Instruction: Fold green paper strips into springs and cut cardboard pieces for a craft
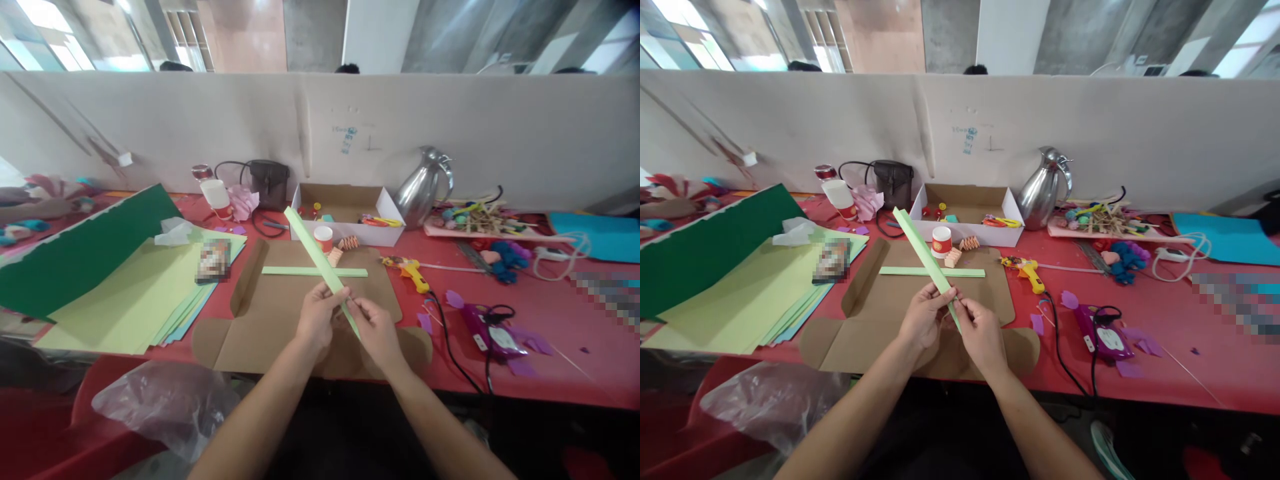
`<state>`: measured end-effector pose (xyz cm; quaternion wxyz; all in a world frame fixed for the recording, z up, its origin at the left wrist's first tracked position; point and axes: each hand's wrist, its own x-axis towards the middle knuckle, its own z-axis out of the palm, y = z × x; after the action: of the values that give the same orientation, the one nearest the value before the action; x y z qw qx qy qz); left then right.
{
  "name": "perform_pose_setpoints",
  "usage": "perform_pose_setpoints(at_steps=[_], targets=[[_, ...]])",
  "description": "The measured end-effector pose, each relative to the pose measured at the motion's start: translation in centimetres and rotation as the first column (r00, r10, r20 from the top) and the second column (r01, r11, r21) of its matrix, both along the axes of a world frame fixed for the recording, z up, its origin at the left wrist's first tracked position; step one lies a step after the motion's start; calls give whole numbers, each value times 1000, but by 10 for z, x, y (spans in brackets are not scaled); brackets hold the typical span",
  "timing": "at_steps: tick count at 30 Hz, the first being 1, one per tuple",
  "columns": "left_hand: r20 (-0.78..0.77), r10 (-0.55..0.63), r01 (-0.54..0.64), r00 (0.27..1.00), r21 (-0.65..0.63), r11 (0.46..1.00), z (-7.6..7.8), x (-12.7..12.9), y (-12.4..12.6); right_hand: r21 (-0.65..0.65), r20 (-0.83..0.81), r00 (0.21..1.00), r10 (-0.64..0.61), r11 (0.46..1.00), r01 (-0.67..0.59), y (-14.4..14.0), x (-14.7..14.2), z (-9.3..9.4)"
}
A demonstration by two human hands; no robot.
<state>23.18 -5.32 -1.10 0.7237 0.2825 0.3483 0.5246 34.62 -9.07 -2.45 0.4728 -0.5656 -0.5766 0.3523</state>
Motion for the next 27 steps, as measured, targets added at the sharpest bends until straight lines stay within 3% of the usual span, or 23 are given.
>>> perform_pose_setpoints(at_steps=[4,12,19,27], targets=[[-49,14,-15,999,-23,1000,-2,-1,1,-63,-32,999,21,998,-23,-2,-1,-5],[-15,35,-34,999,37,999,0,-5,8,-30,80,995,52,998,-50,-14,6,2],[48,53,-47,997,-115,992,8,-33,45,-139,221,970,97,988,-67,-44,30,6],[82,209,-185,974,-238,954,22,-56,63,-218,279,945,167,970,-107,-73,55,13]])
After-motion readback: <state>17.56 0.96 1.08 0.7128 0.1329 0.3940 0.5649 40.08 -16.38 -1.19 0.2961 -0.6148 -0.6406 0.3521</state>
